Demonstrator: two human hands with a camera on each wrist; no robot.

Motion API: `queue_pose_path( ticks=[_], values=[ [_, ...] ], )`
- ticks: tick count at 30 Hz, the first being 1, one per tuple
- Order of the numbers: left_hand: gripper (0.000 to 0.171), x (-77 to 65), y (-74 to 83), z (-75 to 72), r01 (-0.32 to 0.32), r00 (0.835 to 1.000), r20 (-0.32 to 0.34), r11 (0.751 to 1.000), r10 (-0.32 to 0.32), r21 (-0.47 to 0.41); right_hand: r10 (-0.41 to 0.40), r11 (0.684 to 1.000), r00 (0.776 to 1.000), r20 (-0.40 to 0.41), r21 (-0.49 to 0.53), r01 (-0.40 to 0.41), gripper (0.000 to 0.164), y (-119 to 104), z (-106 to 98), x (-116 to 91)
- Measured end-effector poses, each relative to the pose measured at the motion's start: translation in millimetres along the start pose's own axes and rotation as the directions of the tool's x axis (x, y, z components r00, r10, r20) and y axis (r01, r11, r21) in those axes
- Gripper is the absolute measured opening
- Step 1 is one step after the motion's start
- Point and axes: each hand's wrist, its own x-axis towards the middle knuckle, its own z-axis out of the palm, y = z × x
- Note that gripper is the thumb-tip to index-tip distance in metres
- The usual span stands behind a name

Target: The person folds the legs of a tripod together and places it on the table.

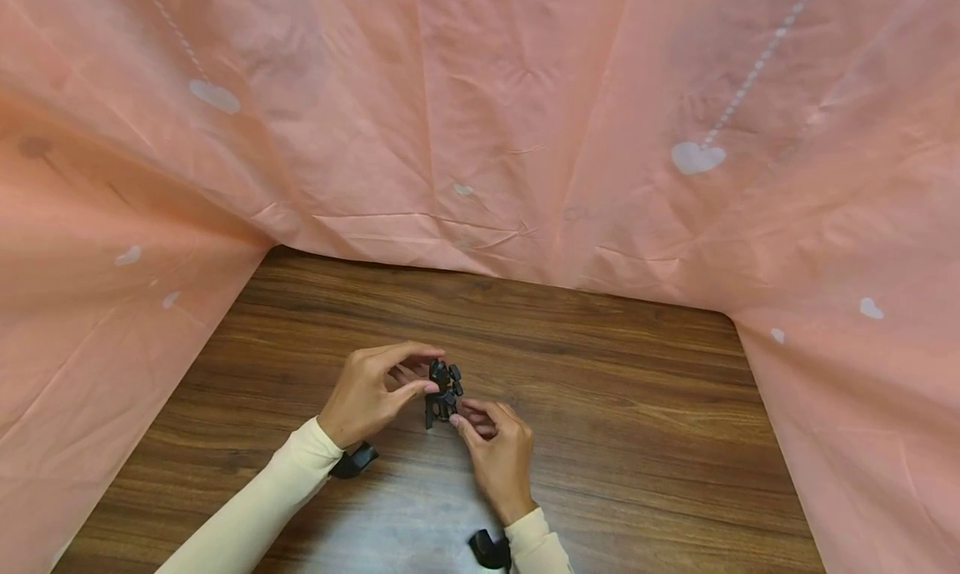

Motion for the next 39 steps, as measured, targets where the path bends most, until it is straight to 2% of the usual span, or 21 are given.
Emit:
queue_pose_path(
  ticks=[7,11,22,31,39],
  values=[
    [0.040,-12.4,-14.0,1.0,0.042,0.999,-0.018,0.999,-0.042,-0.006,-0.021,1.000,1.000,-0.001,0.014,0.021,0.030,-23.2,-18.9,24.1],
    [0.037,-20.6,-21.3,2.1,0.073,0.997,-0.014,0.997,-0.073,0.021,-0.056,0.998,0.998,0.003,0.005,0.056,0.034,-38.8,-27.0,39.2],
    [0.033,-42.3,-41.6,8.5,0.135,0.991,0.000,0.986,-0.136,0.100,-0.109,0.994,0.991,0.082,0.006,0.108,0.039,-66.2,-34.3,67.1],
    [0.030,-58.6,-57.6,20.0,0.196,0.979,0.033,0.971,-0.203,0.140,-0.128,0.991,0.974,0.190,-0.023,0.134,0.048,-78.3,-30.4,76.2],
    [0.022,-67.0,-66.9,34.9,0.222,0.969,0.081,0.964,-0.235,0.145,-0.105,0.992,0.961,0.257,-0.041,0.119,0.045,-77.3,-23.3,74.5]
  ],
)
